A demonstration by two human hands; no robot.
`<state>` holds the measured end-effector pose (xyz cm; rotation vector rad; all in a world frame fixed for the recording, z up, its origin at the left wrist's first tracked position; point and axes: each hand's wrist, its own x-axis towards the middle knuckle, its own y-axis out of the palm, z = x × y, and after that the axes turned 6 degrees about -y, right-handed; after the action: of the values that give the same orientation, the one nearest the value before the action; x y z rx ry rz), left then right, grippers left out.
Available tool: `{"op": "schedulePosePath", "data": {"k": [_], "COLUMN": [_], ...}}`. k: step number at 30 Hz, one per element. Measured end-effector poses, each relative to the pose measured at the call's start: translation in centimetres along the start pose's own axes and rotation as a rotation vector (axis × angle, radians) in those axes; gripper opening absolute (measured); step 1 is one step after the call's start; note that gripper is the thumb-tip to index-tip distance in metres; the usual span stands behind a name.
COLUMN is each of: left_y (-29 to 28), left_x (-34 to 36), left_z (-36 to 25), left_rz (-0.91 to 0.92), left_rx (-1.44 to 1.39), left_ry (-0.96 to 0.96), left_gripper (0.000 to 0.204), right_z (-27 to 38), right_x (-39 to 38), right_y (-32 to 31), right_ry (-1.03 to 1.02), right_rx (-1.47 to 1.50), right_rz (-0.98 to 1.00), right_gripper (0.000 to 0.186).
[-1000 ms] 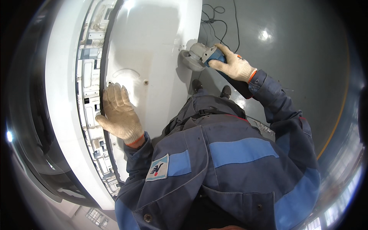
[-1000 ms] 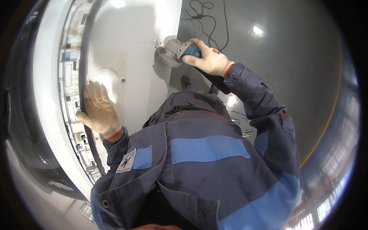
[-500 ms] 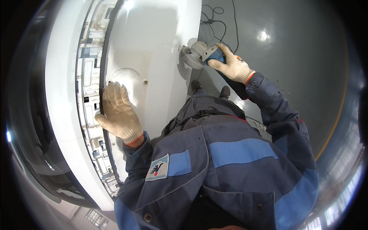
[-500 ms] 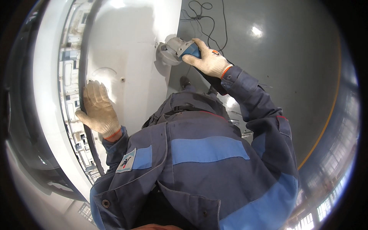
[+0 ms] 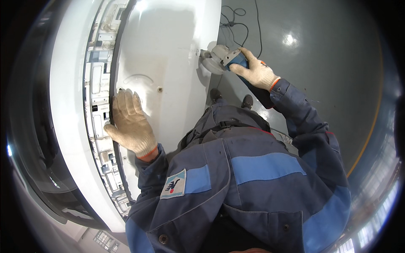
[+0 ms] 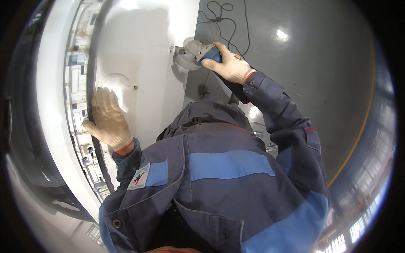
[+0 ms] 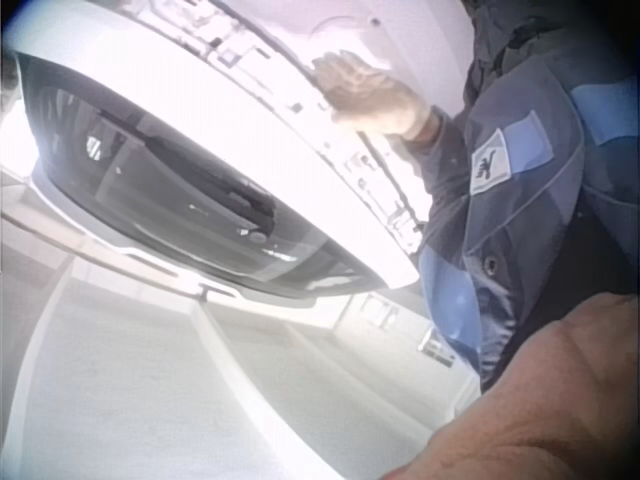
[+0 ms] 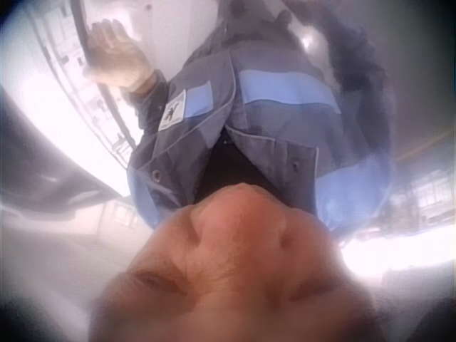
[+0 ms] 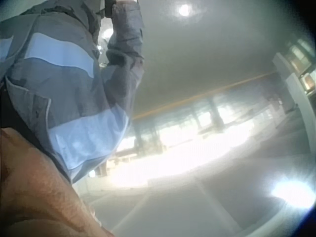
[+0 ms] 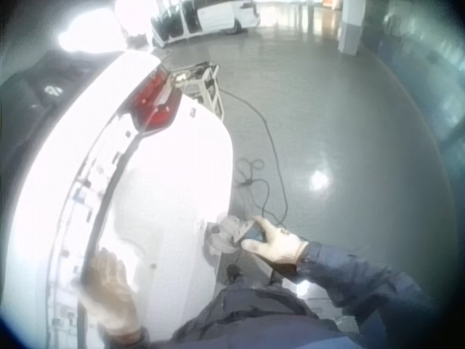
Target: The person uses a hammer to tap the underside of a white car's trunk lid, then closes the trunk. They pick up an angle grinder and grind a spot on the trunk lid, creating sparks. The person then places the grinder on a tool cart and picks up a metal ruler.
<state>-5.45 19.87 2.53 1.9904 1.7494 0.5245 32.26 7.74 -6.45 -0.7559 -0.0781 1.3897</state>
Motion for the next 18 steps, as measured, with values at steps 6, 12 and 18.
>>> {"op": "schedulePosePath", "data": {"k": [6, 12, 18], "left_y": [-0.12, -0.12, -0.03], "left_x": [0.14, 0.14, 0.2], "left_z": [-0.02, -0.05, -0.07], "left_rz": [0.019, 0.013, 0.015], "left_rx": [-0.013, -0.034, -0.028], "left_ry": [0.001, -0.012, -0.008], "left_gripper": [0.096, 0.097, 0.097], "right_z": [0.08, -0.53, -0.85], "right_x": [-0.07, 0.15, 0.37], "right_y": [-0.08, -0.2, 0.26], "right_ry": [-0.015, -0.017, 0.001], "right_rx": [-0.019, -0.008, 0.02], "right_rz": [0.017, 0.038, -0.022], "right_gripper": [0.104, 0.104, 0.102]}}
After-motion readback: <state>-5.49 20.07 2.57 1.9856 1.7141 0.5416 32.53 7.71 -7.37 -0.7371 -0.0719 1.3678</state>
